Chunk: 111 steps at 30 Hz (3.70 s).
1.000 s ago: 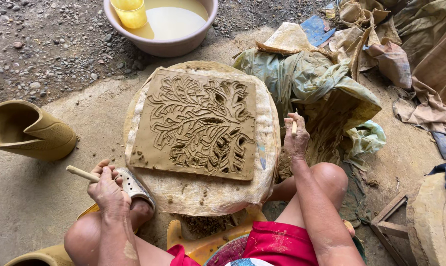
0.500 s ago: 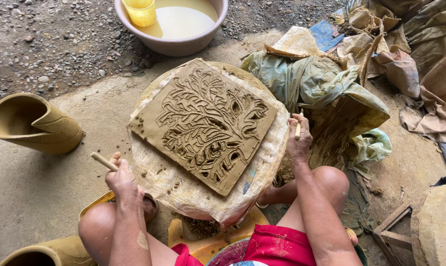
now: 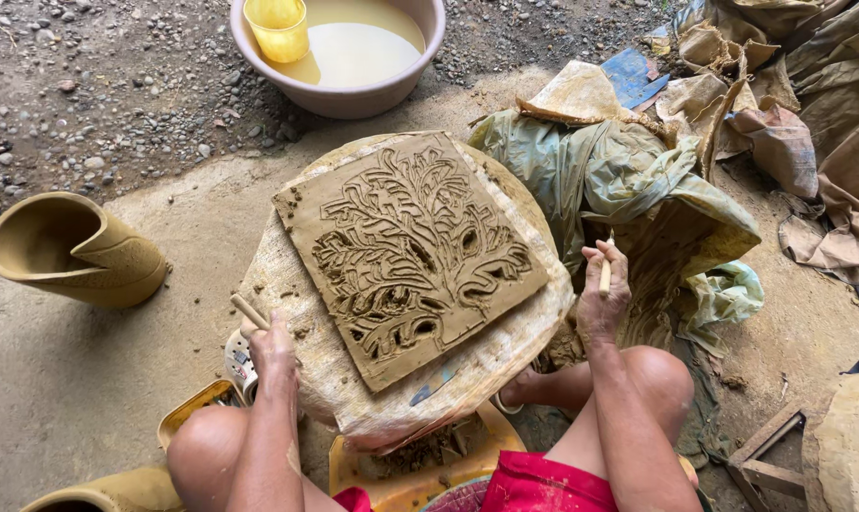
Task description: The person carves decorative leaf-like patterns into a slab of wet clay using a small wooden tool. The person uses their hands to support the clay and periodically clears away small pieces of excess clay while detailing the intricate design.
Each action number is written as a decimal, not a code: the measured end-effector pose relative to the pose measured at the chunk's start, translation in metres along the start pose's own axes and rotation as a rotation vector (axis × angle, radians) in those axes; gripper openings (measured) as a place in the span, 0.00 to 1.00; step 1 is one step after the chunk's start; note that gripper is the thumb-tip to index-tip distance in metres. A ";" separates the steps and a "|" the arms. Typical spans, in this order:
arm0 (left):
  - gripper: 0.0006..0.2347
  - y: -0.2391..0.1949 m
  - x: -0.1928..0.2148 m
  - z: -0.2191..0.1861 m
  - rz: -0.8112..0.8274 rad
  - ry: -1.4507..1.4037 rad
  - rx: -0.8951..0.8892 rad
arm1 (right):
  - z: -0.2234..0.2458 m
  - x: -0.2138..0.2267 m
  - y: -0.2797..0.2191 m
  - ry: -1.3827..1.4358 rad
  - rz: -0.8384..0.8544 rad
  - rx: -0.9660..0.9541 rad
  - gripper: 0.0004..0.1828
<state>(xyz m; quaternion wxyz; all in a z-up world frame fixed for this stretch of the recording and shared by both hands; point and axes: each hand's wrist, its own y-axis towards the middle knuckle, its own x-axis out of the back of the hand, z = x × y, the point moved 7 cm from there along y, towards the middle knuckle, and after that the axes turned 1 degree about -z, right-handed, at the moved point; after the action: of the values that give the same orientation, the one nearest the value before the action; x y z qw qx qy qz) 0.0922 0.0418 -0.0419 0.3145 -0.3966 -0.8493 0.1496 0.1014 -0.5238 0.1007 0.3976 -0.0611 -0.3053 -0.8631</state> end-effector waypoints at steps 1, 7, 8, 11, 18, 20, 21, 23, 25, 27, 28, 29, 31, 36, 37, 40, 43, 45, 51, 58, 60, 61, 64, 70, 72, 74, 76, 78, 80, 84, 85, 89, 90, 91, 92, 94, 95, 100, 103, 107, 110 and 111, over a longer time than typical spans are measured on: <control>0.24 0.008 -0.001 -0.001 -0.028 0.052 -0.023 | -0.002 0.002 0.000 0.073 0.006 -0.030 0.17; 0.22 -0.004 0.009 -0.002 -0.022 -0.102 0.096 | 0.008 -0.004 -0.011 0.338 0.052 -0.094 0.23; 0.23 -0.014 0.016 -0.029 -0.013 -0.106 -0.162 | 0.012 -0.006 -0.012 0.384 0.066 -0.116 0.21; 0.25 -0.044 0.040 -0.095 -0.014 -0.168 -0.410 | 0.034 -0.029 -0.004 0.543 0.176 -0.190 0.15; 0.07 -0.044 0.042 -0.214 0.082 -0.619 -0.314 | 0.119 -0.145 -0.005 0.579 0.701 -0.226 0.06; 0.04 -0.046 0.029 -0.225 0.184 -0.698 -0.339 | 0.137 -0.182 -0.008 0.563 0.759 -0.186 0.04; 0.04 -0.046 0.021 -0.224 0.230 -0.727 -0.296 | 0.147 -0.199 -0.008 0.553 0.778 -0.133 0.03; 0.04 -0.046 0.009 -0.217 0.313 -0.781 -0.213 | 0.160 -0.229 -0.008 0.542 0.792 -0.074 0.02; 0.05 -0.050 0.007 -0.206 0.352 -0.704 -0.197 | 0.167 -0.250 -0.010 0.535 0.795 -0.070 0.02; 0.06 -0.049 0.005 -0.205 0.397 -0.687 -0.200 | 0.182 -0.268 -0.010 0.456 0.791 0.090 0.03; 0.06 -0.051 0.005 -0.202 0.403 -0.715 -0.193 | 0.188 -0.273 -0.011 0.411 0.796 0.170 0.04; 0.06 -0.051 0.004 -0.200 0.408 -0.742 -0.187 | 0.188 -0.277 -0.011 0.381 0.796 0.162 0.04; 0.06 -0.048 0.003 -0.199 0.398 -0.731 -0.219 | 0.189 -0.286 -0.015 0.325 0.806 0.147 0.04; 0.06 -0.041 0.003 -0.199 0.410 -0.743 -0.215 | 0.185 -0.311 -0.015 0.200 0.812 0.167 0.03; 0.06 -0.039 0.005 -0.198 0.402 -0.737 -0.212 | 0.184 -0.316 -0.015 0.199 0.826 0.171 0.03; 0.07 -0.037 0.008 -0.195 0.394 -0.724 -0.203 | 0.179 -0.325 -0.015 0.209 0.816 0.207 0.03; 0.07 -0.036 0.012 -0.193 0.378 -0.715 -0.189 | 0.174 -0.332 -0.020 0.220 0.881 0.157 0.04; 0.07 -0.036 0.010 -0.194 0.384 -0.719 -0.188 | 0.175 -0.333 -0.019 0.237 0.882 0.191 0.05; 0.07 -0.035 0.007 -0.194 0.403 -0.723 -0.189 | 0.176 -0.337 -0.022 0.212 0.901 0.204 0.06; 0.07 -0.036 0.008 -0.193 0.417 -0.743 -0.165 | 0.183 -0.335 -0.023 0.200 0.891 0.211 0.06; 0.07 -0.036 0.008 -0.192 0.421 -0.752 -0.165 | 0.185 -0.333 -0.023 0.188 0.875 0.222 0.05; 0.07 -0.036 0.008 -0.192 0.421 -0.757 -0.167 | 0.185 -0.333 -0.023 0.181 0.866 0.227 0.05; 0.07 -0.036 0.008 -0.192 0.424 -0.764 -0.177 | 0.188 -0.333 -0.023 0.153 0.854 0.262 0.06; 0.06 -0.036 0.008 -0.192 0.436 -0.775 -0.174 | 0.185 -0.333 -0.025 0.160 0.847 0.228 0.06; 0.06 -0.036 0.008 -0.193 0.436 -0.771 -0.174 | 0.185 -0.333 -0.026 0.143 0.843 0.237 0.06; 0.06 -0.036 0.008 -0.193 0.438 -0.767 -0.182 | 0.184 -0.333 -0.026 0.123 0.836 0.238 0.07; 0.07 -0.036 0.008 -0.192 0.434 -0.746 -0.161 | 0.182 -0.333 -0.027 0.099 0.830 0.230 0.08; 0.07 -0.035 0.008 -0.191 0.435 -0.744 -0.158 | 0.180 -0.333 -0.029 0.081 0.838 0.201 0.09; 0.06 -0.035 0.007 -0.192 0.443 -0.760 -0.172 | 0.180 -0.333 -0.030 0.080 0.840 0.202 0.09; 0.07 -0.036 0.005 -0.192 0.441 -0.744 -0.165 | 0.185 -0.332 -0.029 0.107 0.828 0.255 0.11; 0.07 -0.036 0.004 -0.192 0.437 -0.733 -0.158 | 0.187 -0.332 -0.028 0.113 0.825 0.267 0.11; 0.07 -0.038 0.005 -0.197 0.437 -0.722 -0.157 | 0.193 -0.337 -0.026 0.030 0.861 0.285 0.12; 0.07 -0.039 0.004 -0.197 0.437 -0.714 -0.147 | 0.195 -0.338 -0.026 0.015 0.865 0.299 0.12; 0.07 -0.039 0.005 -0.196 0.437 -0.705 -0.137 | 0.196 -0.339 -0.025 0.001 0.869 0.312 0.13; 0.07 -0.040 0.005 -0.195 0.435 -0.697 -0.126 | 0.198 -0.340 -0.025 0.006 0.879 0.327 0.12; 0.07 -0.040 0.007 -0.197 0.432 -0.667 -0.189 | 0.200 -0.341 -0.024 0.019 0.898 0.358 0.11; 0.07 -0.040 0.008 -0.197 0.430 -0.651 -0.221 | 0.202 -0.342 -0.024 0.005 0.890 0.384 0.11; 0.08 -0.034 0.012 -0.191 0.312 -0.441 -0.319 | 0.204 -0.349 -0.016 -0.059 0.913 0.310 0.16; 0.05 -0.045 0.015 -0.211 0.199 -0.222 -0.715 | 0.231 -0.324 -0.008 0.160 0.801 0.377 0.14; 0.11 -0.052 -0.003 -0.209 0.347 -0.165 -0.538 | 0.261 -0.301 -0.015 0.255 0.860 0.275 0.08; 0.10 -0.074 0.007 -0.233 0.289 -0.194 -0.831 | 0.282 -0.287 -0.020 0.388 0.885 0.239 0.05; 0.10 -0.077 0.010 -0.237 0.250 -0.152 -0.871 | 0.284 -0.287 -0.020 0.438 0.887 0.189 0.05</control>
<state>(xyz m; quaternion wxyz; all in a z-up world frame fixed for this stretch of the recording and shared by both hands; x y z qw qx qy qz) 0.1973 0.0010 0.1809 0.0350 -0.5793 -0.7993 -0.1558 0.2417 -0.1640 0.2201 0.7846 0.0341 -0.2360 -0.5723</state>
